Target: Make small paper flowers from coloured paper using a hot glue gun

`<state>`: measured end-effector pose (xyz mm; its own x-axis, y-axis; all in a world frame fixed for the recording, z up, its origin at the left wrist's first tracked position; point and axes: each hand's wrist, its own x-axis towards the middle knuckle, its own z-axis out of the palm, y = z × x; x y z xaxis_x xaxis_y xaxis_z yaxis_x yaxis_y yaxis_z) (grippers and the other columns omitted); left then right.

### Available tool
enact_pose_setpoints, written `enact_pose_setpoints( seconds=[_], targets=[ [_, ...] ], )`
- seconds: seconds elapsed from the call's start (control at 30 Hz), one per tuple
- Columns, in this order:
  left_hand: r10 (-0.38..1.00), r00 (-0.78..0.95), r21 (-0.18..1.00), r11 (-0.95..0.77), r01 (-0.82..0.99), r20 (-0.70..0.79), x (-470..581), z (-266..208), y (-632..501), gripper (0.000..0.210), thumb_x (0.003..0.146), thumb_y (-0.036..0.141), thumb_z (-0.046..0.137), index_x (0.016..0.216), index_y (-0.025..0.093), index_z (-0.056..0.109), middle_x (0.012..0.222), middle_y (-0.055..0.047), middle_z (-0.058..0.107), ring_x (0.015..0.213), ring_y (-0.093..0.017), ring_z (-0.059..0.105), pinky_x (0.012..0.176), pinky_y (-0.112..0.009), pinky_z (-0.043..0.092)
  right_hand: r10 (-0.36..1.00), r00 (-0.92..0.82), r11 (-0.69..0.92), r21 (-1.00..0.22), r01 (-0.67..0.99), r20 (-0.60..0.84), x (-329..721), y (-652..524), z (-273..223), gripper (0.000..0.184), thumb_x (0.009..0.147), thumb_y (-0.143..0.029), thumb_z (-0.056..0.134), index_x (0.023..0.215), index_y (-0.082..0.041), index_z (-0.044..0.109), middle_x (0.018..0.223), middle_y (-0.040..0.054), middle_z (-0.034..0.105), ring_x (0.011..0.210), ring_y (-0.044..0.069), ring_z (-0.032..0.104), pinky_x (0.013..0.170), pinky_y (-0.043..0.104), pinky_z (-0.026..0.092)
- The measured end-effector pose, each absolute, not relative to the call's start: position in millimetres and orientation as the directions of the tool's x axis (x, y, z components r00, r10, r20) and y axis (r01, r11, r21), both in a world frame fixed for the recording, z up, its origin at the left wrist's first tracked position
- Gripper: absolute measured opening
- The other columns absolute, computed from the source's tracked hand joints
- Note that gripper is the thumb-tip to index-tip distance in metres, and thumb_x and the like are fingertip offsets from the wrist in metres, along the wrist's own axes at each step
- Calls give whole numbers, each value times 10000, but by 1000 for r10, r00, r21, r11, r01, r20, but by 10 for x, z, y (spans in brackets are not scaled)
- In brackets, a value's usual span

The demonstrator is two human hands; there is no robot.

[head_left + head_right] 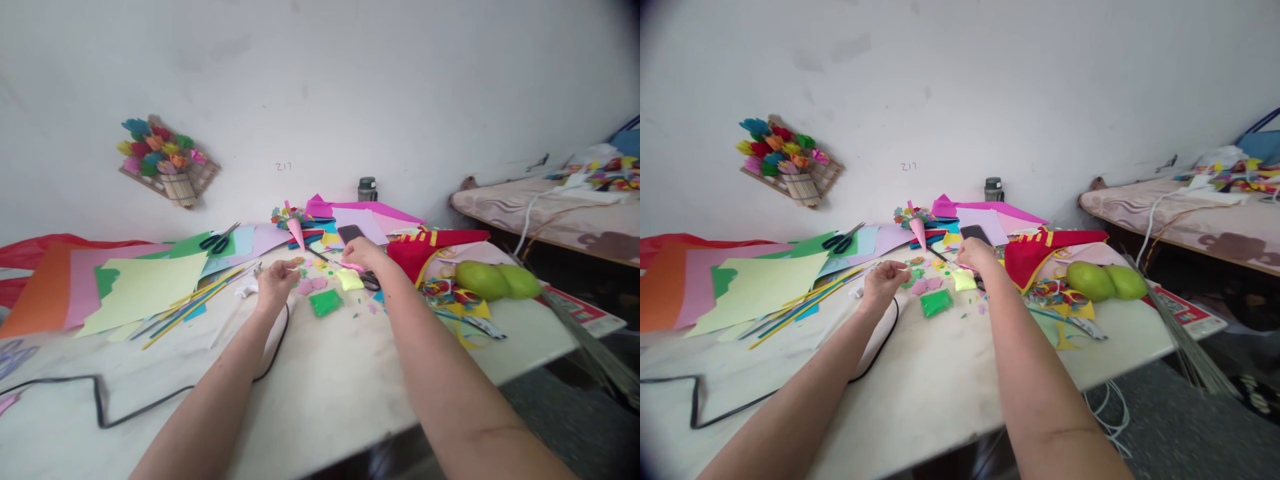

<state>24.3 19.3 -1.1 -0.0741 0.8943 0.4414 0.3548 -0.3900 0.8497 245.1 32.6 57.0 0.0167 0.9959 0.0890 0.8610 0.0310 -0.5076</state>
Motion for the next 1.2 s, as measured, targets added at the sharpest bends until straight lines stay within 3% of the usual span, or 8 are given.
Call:
enact_pose_setpoints(
  seconds=[0.2, 0.3, 0.4, 0.53, 0.67, 0.8, 1.03, 1.2],
  targets=[
    [859, -110, 761, -375, 530, 500, 238, 53, 133, 259, 694, 389, 542, 853, 187, 575, 524, 33, 543, 541, -135, 570, 550, -237, 390, 988, -138, 100, -381, 919, -75, 2499, 345, 576, 498, 559, -314, 701, 1036, -194, 626, 1023, 68, 637, 897, 217, 590, 712, 261, 429],
    [845, -101, 690, -352, 633, 524, 232, 75, 105, 277, 716, 422, 515, 865, 197, 576, 533, 28, 554, 546, -135, 555, 562, -247, 385, 958, -234, 164, -354, 921, -164, 2538, 353, 572, 738, 516, -377, 726, 1201, -207, 511, 1207, 80, 534, 1030, 243, 531, 804, 283, 420],
    [861, 6, 650, -388, 653, 508, 250, 83, 75, 324, 712, 462, 522, 906, 208, 578, 644, -4, 625, 687, -165, 584, 651, -286, 411, 935, -260, 187, -289, 939, -242, 2541, 326, 593, 888, 466, -400, 748, 1277, -254, 418, 1303, 80, 439, 1138, 284, 442, 872, 337, 390],
    [828, 331, 538, -549, 639, 453, 335, 97, -15, 393, 626, 512, 608, 901, 232, 606, 874, -32, 655, 1013, -214, 499, 847, -333, 380, 927, -238, 190, -184, 964, -290, 2491, 308, 592, 1006, 401, -439, 766, 1309, -298, 357, 1320, 100, 405, 1175, 343, 383, 893, 423, 357],
    [802, 512, 384, -597, 704, 308, 429, 96, -104, 585, 520, 557, 661, 1011, 246, 591, 958, -28, 628, 1006, -234, 475, 871, -363, 361, 946, -183, 166, -84, 983, -268, 2433, 321, 555, 1022, 385, -456, 767, 1309, -316, 353, 1345, 131, 353, 1187, 399, 336, 901, 485, 316],
    [794, 539, 310, -606, 732, 281, 438, 53, -89, 554, 544, 515, 654, 1026, 253, 584, 907, -16, 631, 936, -237, 507, 844, -367, 355, 950, -224, 205, -104, 973, -217, 2396, 316, 529, 999, 382, -434, 771, 1294, -311, 382, 1321, 125, 386, 1196, 379, 333, 921, 456, 305],
    [791, 482, 407, -609, 681, 378, 393, 42, -59, 457, 510, 470, 693, 914, 263, 640, 841, -31, 651, 899, -270, 519, 821, -368, 355, 946, -323, 302, -314, 900, -17, 2402, 327, 459, 881, 455, -330, 759, 1263, -250, 418, 1218, 117, 493, 1099, 303, 461, 881, 379, 359],
    [879, 222, 694, -471, 545, 422, 396, 75, -24, 399, 610, 457, 642, 907, 191, 623, 855, -68, 649, 819, -224, 576, 735, -332, 423, 866, -441, 500, -397, 770, 235, 2344, 363, 439, 882, 503, -354, 736, 1286, -212, 355, 1206, 113, 472, 1073, 246, 473, 877, 338, 362]
  ],
)
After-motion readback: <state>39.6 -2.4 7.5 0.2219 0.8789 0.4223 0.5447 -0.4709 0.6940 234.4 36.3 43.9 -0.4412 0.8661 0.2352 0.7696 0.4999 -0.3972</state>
